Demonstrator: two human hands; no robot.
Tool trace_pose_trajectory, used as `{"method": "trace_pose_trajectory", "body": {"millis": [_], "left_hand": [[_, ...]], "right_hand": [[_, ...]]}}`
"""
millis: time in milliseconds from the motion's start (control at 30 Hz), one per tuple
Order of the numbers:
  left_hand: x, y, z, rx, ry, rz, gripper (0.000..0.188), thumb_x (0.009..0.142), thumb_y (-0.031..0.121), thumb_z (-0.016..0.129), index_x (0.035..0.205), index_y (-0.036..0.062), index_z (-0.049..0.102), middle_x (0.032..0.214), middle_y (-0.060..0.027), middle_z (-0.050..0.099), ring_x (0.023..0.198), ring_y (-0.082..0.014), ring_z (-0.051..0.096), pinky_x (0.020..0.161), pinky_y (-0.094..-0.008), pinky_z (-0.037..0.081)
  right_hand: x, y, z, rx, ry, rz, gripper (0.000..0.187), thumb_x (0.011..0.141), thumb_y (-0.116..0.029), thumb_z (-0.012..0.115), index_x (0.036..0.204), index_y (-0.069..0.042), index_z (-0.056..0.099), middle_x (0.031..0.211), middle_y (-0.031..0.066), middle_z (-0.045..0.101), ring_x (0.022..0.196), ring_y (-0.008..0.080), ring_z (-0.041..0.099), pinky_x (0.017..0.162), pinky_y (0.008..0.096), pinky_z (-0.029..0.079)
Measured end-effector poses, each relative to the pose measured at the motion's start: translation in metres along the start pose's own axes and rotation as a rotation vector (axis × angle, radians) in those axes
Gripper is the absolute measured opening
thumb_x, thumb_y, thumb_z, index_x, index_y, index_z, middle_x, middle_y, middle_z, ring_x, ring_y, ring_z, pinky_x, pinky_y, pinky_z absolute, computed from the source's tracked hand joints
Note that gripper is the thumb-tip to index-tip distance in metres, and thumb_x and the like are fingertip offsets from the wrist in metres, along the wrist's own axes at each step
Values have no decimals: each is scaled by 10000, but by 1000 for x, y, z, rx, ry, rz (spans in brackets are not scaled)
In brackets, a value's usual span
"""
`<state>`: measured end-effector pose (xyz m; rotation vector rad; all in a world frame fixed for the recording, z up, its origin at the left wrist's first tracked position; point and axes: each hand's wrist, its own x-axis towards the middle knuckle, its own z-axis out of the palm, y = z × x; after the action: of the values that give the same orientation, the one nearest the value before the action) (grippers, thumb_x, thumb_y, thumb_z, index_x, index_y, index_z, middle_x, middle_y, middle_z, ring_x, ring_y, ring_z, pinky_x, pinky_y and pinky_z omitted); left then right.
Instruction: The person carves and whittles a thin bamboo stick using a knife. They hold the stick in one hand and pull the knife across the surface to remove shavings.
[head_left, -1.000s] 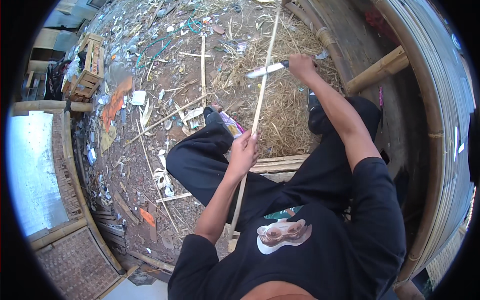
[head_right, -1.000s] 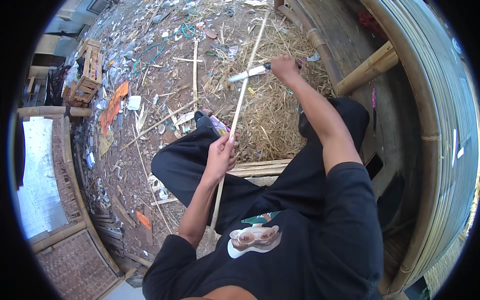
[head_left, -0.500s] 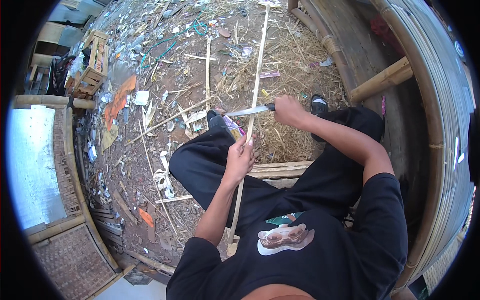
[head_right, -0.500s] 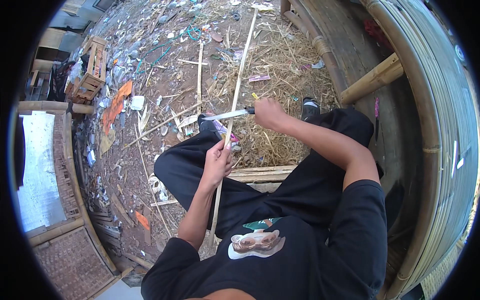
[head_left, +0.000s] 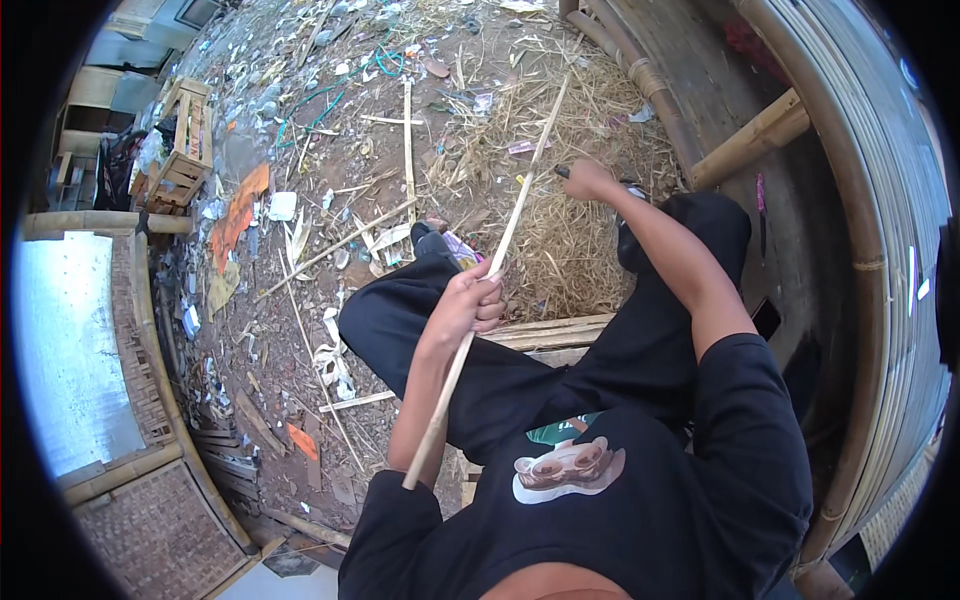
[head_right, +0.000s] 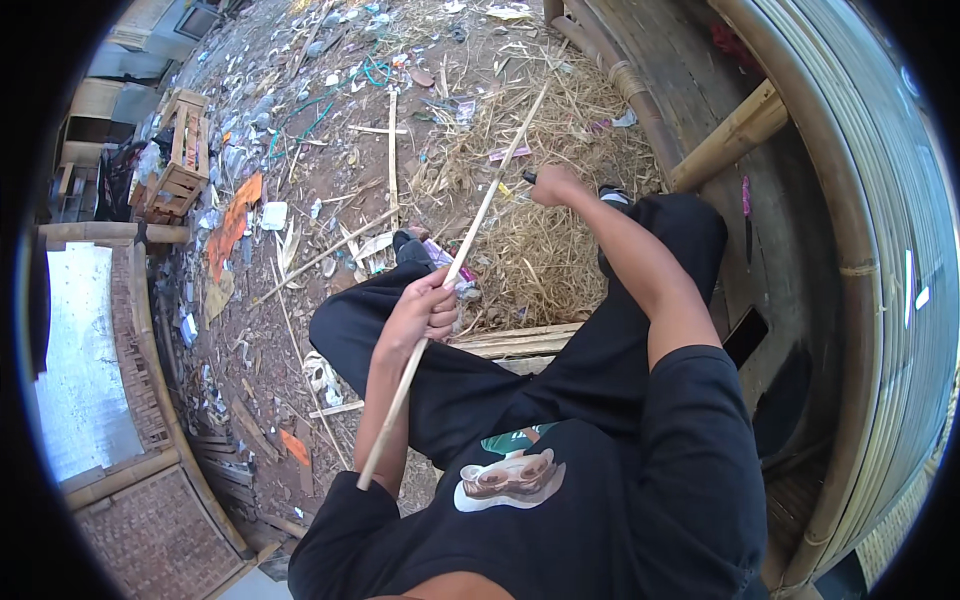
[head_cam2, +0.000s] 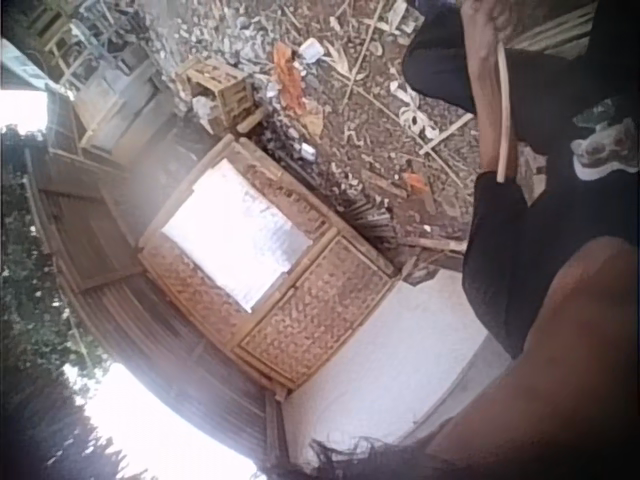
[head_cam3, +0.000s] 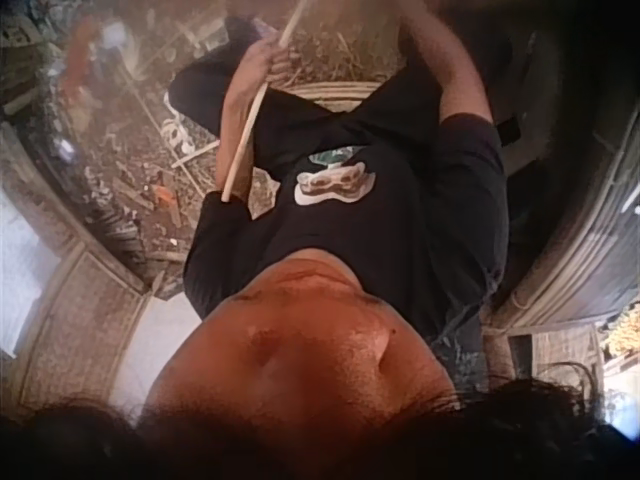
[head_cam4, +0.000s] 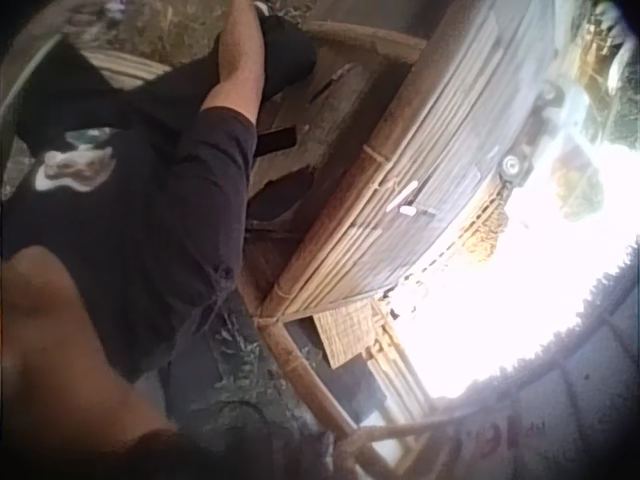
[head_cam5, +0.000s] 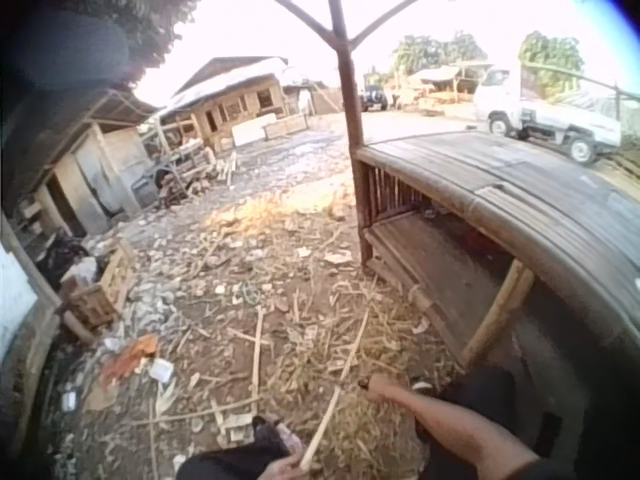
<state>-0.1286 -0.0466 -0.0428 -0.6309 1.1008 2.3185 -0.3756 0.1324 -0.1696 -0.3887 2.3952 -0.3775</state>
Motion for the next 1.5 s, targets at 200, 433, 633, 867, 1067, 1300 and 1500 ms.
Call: {"method": "trace_pose_trajectory", "body": {"millis": [200, 433, 633, 867, 1067, 1300, 1500], "left_hand": [[-36, 51, 16, -63, -104, 347, 572, 932, 348, 404, 1402, 43, 289, 757, -100, 495, 598, -157, 479, 469, -271, 407], [-50, 107, 68, 217, -104, 1017, 584, 848, 361, 412, 1288, -23, 387, 758, -137, 569, 660, -197, 543, 569, -308, 440], [-39, 145, 119, 759, 423, 1080, 355, 914, 331, 558, 893, -16, 629, 645, -8, 513, 550, -70, 428, 555, -232, 362], [-14, 170, 159, 495, 334, 1733, 277, 908, 260, 583, 820, -2, 607, 724, -45, 534, 566, -116, 484, 558, -225, 408], [-5, 196, 169, 275, 195, 1676, 487, 951, 455, 442, 626, 105, 345, 477, 35, 219, 398, -65, 206, 377, -264, 152], [27, 208, 189, -138, -451, 1506, 489, 961, 409, 456, 573, 156, 298, 468, 63, 217, 360, -42, 170, 334, -250, 156], [27, 207, 189, 338, 126, 1746, 477, 968, 378, 454, 574, 153, 306, 464, 65, 219, 356, -35, 161, 331, -243, 152]], "right_hand": [[-36, -26, 4, 94, -75, -91, 382, 738, -236, 583, 968, 67, 622, 997, 258, 627, 953, 371, 615, 823, 417, 489], [-115, -75, -12, 272, 322, -434, 305, 912, -215, 473, 898, 90, 481, 783, 302, 605, 794, 457, 604, 707, 525, 473], [-141, -76, -9, 320, 345, -322, 339, 925, -259, 471, 926, 80, 479, 793, 301, 606, 810, 477, 593, 704, 526, 471], [-128, -68, 4, 329, 277, -282, 328, 939, -263, 436, 931, 58, 505, 835, 309, 604, 810, 489, 582, 707, 534, 464], [-117, -69, -5, 775, -114, -212, 326, 942, -323, 469, 841, -14, 482, 611, 77, 510, 505, 216, 530, 481, 367, 442], [-110, -61, -13, 1481, -575, -130, 314, 936, -328, 491, 804, -44, 471, 585, 23, 466, 456, 152, 452, 432, 322, 354], [-158, -84, -42, 580, 470, -341, 255, 938, -219, 483, 930, 35, 506, 619, 179, 528, 543, 280, 524, 558, 387, 408]]}}
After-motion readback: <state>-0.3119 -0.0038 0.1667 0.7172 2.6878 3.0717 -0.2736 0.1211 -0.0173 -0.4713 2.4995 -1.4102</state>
